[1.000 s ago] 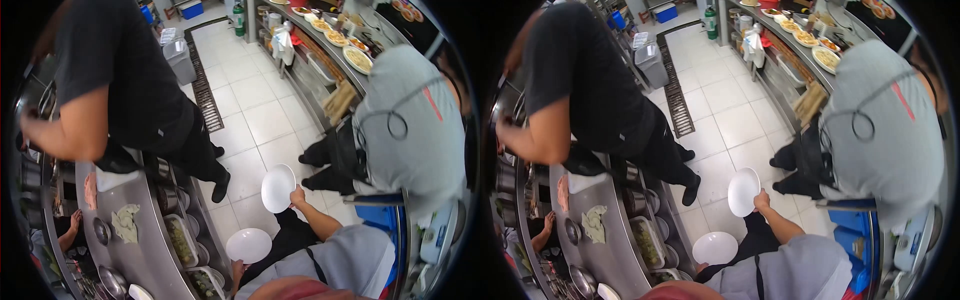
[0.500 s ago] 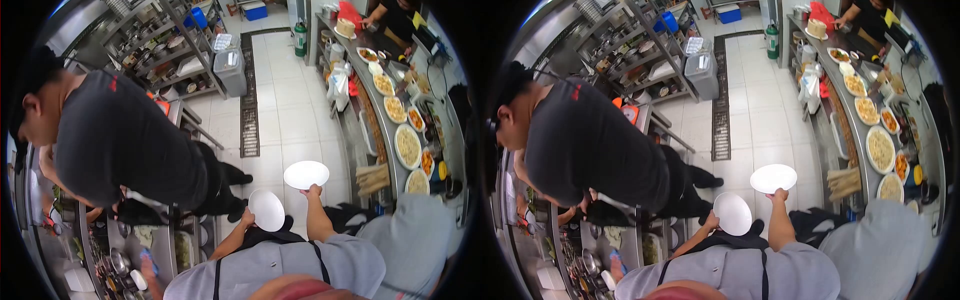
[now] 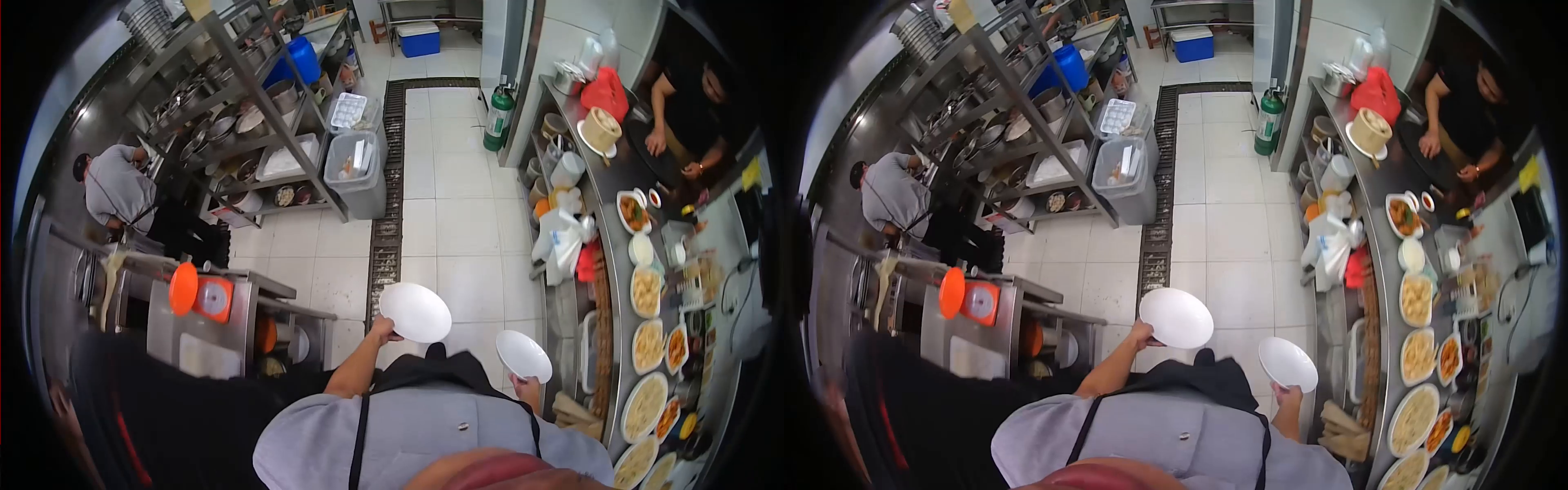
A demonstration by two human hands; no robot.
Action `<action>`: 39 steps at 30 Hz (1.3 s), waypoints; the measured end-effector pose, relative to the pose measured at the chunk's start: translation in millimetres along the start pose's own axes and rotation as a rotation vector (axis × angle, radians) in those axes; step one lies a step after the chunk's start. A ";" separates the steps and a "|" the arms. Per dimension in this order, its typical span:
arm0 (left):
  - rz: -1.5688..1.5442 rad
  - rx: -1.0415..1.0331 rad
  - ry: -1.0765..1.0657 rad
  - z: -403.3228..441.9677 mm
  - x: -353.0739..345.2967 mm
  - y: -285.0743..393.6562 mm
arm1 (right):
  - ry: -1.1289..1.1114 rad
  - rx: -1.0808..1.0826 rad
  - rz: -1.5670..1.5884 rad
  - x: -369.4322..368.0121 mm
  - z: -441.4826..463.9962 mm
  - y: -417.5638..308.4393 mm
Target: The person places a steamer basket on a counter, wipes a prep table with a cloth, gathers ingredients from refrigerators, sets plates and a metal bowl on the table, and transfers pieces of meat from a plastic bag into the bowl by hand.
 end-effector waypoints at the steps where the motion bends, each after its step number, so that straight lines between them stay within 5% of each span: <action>1: -0.013 -0.027 0.069 12.2 -8.6 34.7 | -0.121 0.271 -0.369 -18.3 1.6 -13.3; 2: -0.014 -0.031 0.076 22.6 -19.1 65.2 | -0.256 0.546 -0.730 -53.8 8.9 -23.4; 6: -0.001 -0.144 0.159 100.7 -48.9 177.3 | -0.279 0.300 -0.352 -178.1 60.6 -73.0; 8: -0.117 -0.172 0.256 129.3 -58.2 224.1 | -0.165 0.828 -1.236 -265.0 73.2 -116.8; 12: -0.305 -0.123 0.182 202.6 -57.0 303.8 | -0.204 1.078 -1.599 -460.6 127.2 -200.6; 13: -0.371 -0.140 0.234 208.9 -56.5 325.2 | -0.516 0.617 -1.056 -478.0 221.8 -195.7; 14: -0.438 -0.162 0.283 214.6 -58.6 353.0 | -0.569 0.164 -0.476 -489.3 317.4 -188.7; 15: -0.425 -0.202 0.279 217.8 -60.6 382.8 | -0.230 -0.053 -0.203 -572.8 273.0 -218.7; 24: -0.618 -0.434 0.294 369.9 -73.8 697.9 | -0.411 -0.094 -0.157 -1059.3 401.5 -314.7; 32: -0.567 -0.618 0.255 540.2 -37.7 1049.2 | -0.438 -0.075 0.088 -1263.5 449.1 -360.3; 39: -0.696 -0.946 0.412 682.4 30.3 1323.0 | -0.235 -0.022 -0.218 -1484.3 558.3 -385.5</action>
Point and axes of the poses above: each hand's wrist, its own z-axis towards the middle knuckle, its own x-axis out of the back of the hand, y = z × x, the point moved 4 cm from there along z, towards the middle knuckle, and after that the axes turned 7 degrees about -z, right-handed, at the moved point
